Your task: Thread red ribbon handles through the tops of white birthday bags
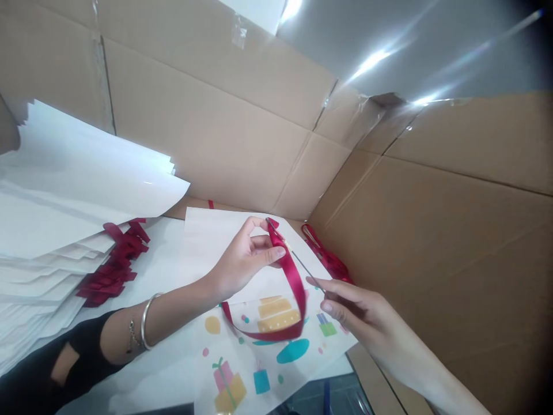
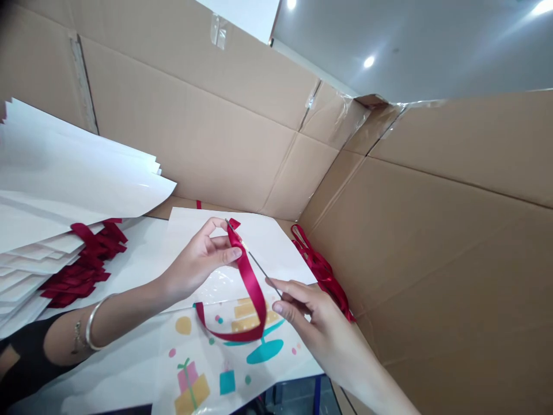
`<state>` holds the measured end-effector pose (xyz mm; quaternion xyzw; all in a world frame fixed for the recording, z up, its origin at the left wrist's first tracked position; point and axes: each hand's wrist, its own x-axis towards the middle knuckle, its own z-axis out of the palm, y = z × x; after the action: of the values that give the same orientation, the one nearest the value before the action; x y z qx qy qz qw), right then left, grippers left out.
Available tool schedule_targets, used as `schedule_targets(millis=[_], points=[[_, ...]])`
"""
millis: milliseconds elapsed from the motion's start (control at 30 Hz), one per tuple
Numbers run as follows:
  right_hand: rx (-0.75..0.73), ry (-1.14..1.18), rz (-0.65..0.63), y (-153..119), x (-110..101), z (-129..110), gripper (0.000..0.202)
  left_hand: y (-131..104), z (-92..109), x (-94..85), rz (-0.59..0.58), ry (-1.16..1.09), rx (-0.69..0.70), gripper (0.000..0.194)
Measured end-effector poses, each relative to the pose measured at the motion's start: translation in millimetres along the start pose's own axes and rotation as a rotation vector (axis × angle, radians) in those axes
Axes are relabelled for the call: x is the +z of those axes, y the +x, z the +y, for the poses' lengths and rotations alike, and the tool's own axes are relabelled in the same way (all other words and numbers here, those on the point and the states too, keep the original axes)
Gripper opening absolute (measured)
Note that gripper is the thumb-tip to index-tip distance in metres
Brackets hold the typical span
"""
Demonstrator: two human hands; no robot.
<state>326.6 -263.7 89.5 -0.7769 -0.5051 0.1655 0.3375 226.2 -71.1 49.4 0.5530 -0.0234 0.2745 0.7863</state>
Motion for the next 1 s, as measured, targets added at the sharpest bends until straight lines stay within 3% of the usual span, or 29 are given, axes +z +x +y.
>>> schedule_targets(millis=[167,333,667,833,933,1000], points=[[-0.020,0.025,0.198,-7,-3,8,0.032,-9,3,-4.8,-0.017,0.102,-0.041,0.045],[-0.110,-0.072,0.246,-16,-8,18,0.021,-16,10,-13.0,-0.107,0.201,-0.086,0.056],[-0.113,-0.105,0.135,-26,-9,21,0.024,-16,9,-29.0,-0.319,0.421,-0.269,0.019],[-0.023,-0.044,0.132,-35,0,24,0.020,-39,8,-36.3,-0.321,0.579,-0.328,0.033],[0.036,0.022,0.080,-41,19,35,0.022,-60,-2,-45.8,-0.318,0.746,-0.334,0.039],[0.085,0.076,0.040,-42,38,46,0.024,-71,-14,-55.8,-0.374,0.841,-0.442,0.040]])
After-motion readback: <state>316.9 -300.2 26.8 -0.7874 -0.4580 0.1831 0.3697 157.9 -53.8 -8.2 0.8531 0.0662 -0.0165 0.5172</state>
